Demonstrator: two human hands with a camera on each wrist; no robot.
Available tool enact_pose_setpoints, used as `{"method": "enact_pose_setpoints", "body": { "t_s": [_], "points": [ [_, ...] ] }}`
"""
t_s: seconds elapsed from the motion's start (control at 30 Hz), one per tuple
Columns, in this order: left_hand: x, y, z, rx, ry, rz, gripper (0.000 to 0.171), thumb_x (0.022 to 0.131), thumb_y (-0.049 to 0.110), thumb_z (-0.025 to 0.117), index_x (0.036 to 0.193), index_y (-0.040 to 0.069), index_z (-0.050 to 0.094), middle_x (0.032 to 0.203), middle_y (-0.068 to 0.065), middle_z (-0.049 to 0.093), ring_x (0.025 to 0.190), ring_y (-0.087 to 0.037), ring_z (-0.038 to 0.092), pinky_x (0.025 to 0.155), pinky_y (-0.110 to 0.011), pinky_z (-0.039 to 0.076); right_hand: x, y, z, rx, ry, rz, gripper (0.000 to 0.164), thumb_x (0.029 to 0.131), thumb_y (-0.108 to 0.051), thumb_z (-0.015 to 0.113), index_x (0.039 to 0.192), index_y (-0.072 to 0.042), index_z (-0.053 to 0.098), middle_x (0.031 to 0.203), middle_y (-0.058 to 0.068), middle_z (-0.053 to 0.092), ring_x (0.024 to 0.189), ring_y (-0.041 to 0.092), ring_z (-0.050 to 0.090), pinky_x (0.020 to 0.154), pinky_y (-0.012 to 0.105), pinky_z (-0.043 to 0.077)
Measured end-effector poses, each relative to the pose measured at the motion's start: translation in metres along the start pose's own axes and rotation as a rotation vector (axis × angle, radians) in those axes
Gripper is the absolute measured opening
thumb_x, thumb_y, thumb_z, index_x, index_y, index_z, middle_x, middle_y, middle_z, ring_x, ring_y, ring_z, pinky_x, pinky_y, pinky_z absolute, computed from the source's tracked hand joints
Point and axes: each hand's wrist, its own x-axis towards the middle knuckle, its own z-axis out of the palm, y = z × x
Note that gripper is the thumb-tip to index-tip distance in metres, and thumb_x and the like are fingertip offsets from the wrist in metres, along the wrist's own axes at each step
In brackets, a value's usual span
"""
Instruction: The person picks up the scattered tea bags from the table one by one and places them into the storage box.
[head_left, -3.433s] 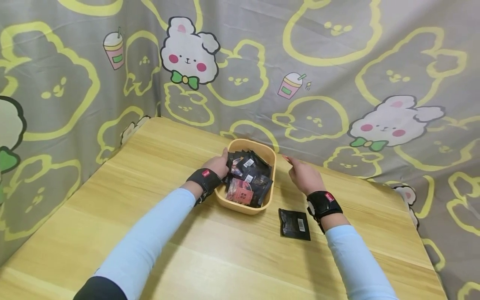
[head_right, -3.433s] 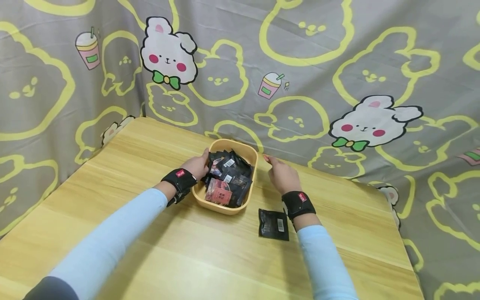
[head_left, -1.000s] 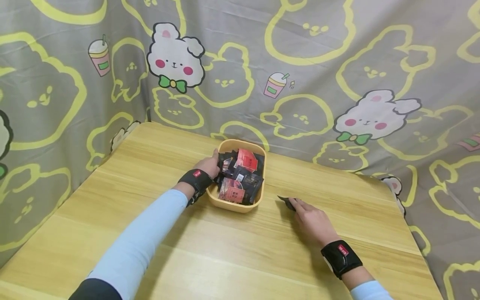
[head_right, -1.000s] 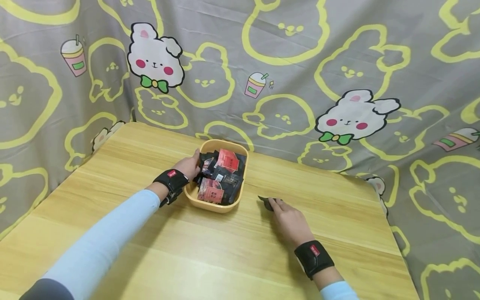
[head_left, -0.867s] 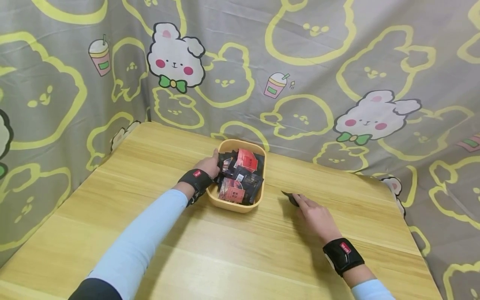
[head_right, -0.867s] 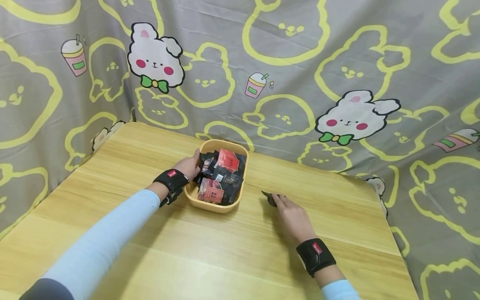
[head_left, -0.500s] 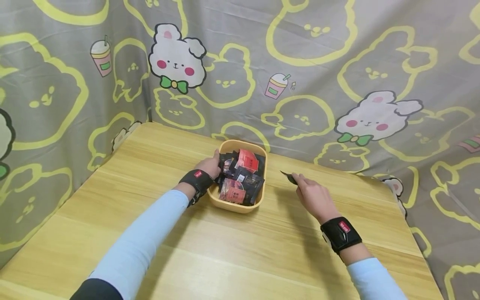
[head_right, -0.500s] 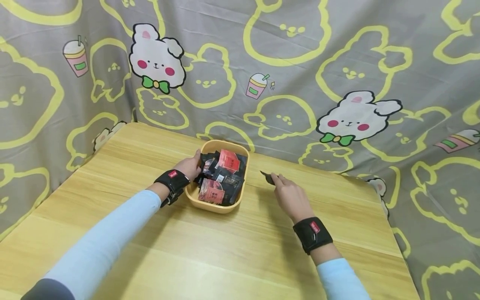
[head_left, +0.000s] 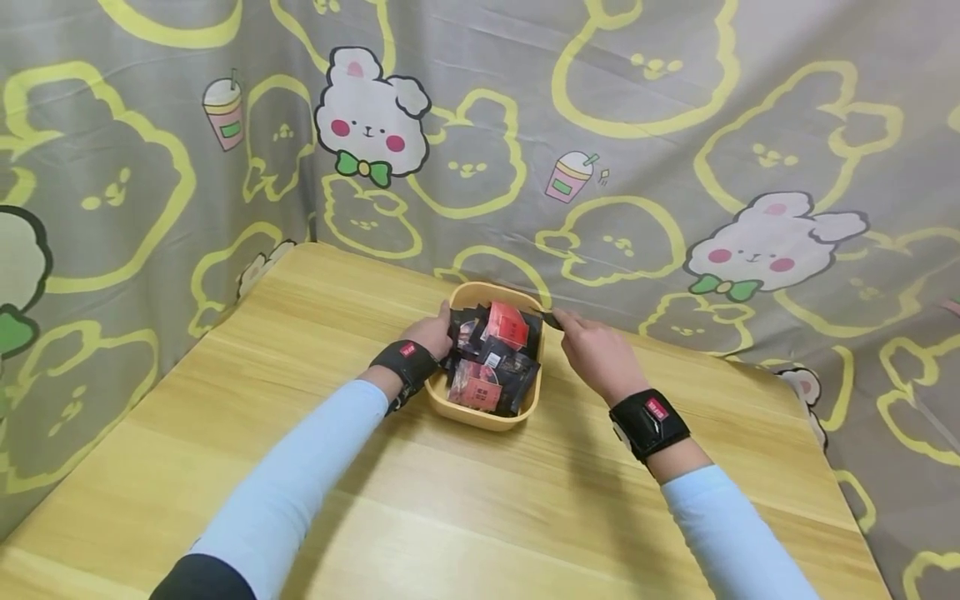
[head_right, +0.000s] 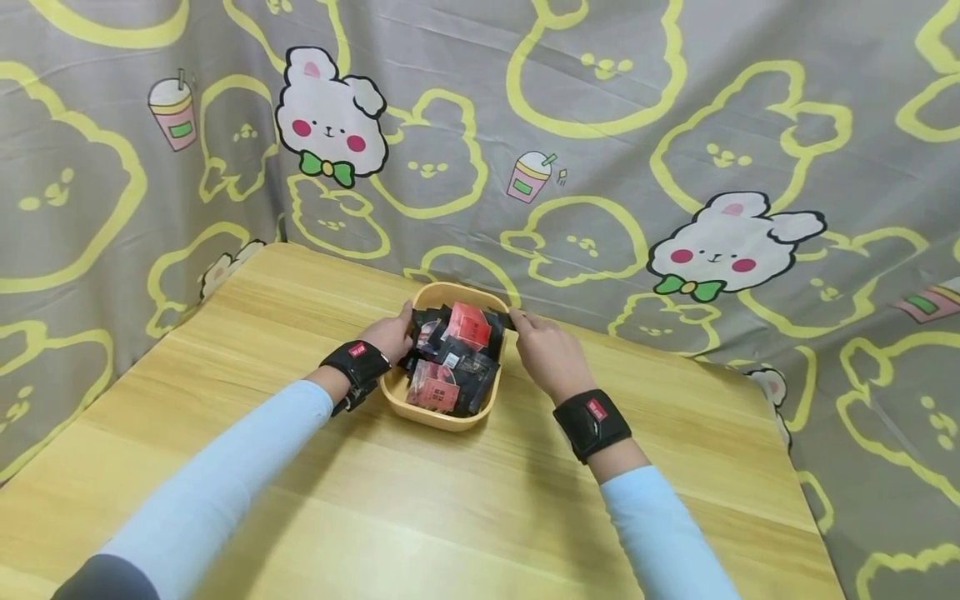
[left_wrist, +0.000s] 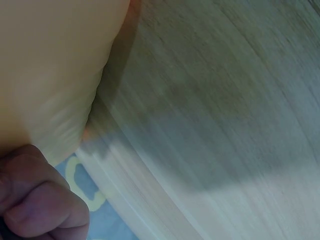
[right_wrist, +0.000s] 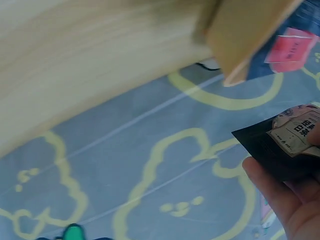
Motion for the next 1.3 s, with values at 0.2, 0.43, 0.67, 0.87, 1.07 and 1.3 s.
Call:
{"method": "enact_pose_setpoints", "body": {
  "t_s": [0.2,0.43,0.67,0.87,1.07,1.3],
  "points": [
    [0.003,0.005,0.004,0.018,0.014,0.024,0.070,0.091,0.010,0.047,0.149,-0.001,0.010,0.084,-0.017,0.067,0.067,-0.025,0.059,0.059,-0.030,0.044,0.023,-0.013,-0.001,-0.038,0.049,-0.038,0.039,0.087,-0.004,0.055,0.125,-0.006,0.058,0.105,0.013,0.068,0.076,0.030,0.067,0.062,0.043,0.052],
    [0.006,0.011,0.012,0.026,-0.009,0.022,0.070,0.092,0.011,0.048,0.150,0.001,0.009,0.076,-0.011,0.063,0.062,-0.022,0.056,0.056,-0.028,0.041,0.033,-0.023,0.004,0.011,-0.154,-0.049,0.051,0.088,-0.017,0.061,0.136,-0.007,0.049,0.133,0.023,0.052,0.114,0.038,0.056,0.091,0.048,0.047],
    [0.005,0.016,0.013,0.024,-0.026,0.030,0.070,0.094,0.011,0.046,0.150,0.001,0.007,0.069,-0.007,0.056,0.060,-0.019,0.052,0.053,-0.026,0.037,0.016,-0.015,0.003,0.055,-0.325,0.003,0.058,0.087,-0.029,0.060,0.140,-0.011,0.045,0.143,0.021,0.041,0.125,0.039,0.047,0.097,0.051,0.042],
    [0.009,0.010,0.011,0.002,-0.002,0.059,0.069,0.092,0.012,0.048,0.149,0.000,0.011,0.090,-0.017,0.067,0.072,-0.026,0.060,0.066,-0.033,0.047,-0.007,0.000,0.014,0.138,-0.279,0.168,0.045,0.092,-0.029,0.052,0.131,-0.007,0.054,0.131,0.020,0.054,0.117,0.038,0.054,0.093,0.052,0.044],
    [0.021,-0.022,0.020,-0.025,0.049,0.103,0.064,0.093,0.016,0.044,0.148,-0.002,0.017,0.112,-0.025,0.064,0.093,-0.032,0.065,0.085,-0.042,0.050,-0.033,0.010,0.031,0.127,-0.365,0.263,0.039,0.094,-0.029,0.049,0.123,-0.005,0.060,0.129,0.021,0.056,0.114,0.037,0.056,0.093,0.051,0.044],
    [0.029,-0.049,0.018,-0.061,0.120,0.155,0.057,0.098,0.026,0.034,0.146,-0.002,0.023,0.121,-0.030,0.057,0.110,-0.040,0.058,0.097,-0.047,0.044,-0.041,0.000,0.031,0.103,-0.344,0.240,0.037,0.094,-0.032,0.050,0.117,-0.006,0.064,0.118,0.014,0.065,0.103,0.031,0.064,0.086,0.047,0.049]
  ]
}}
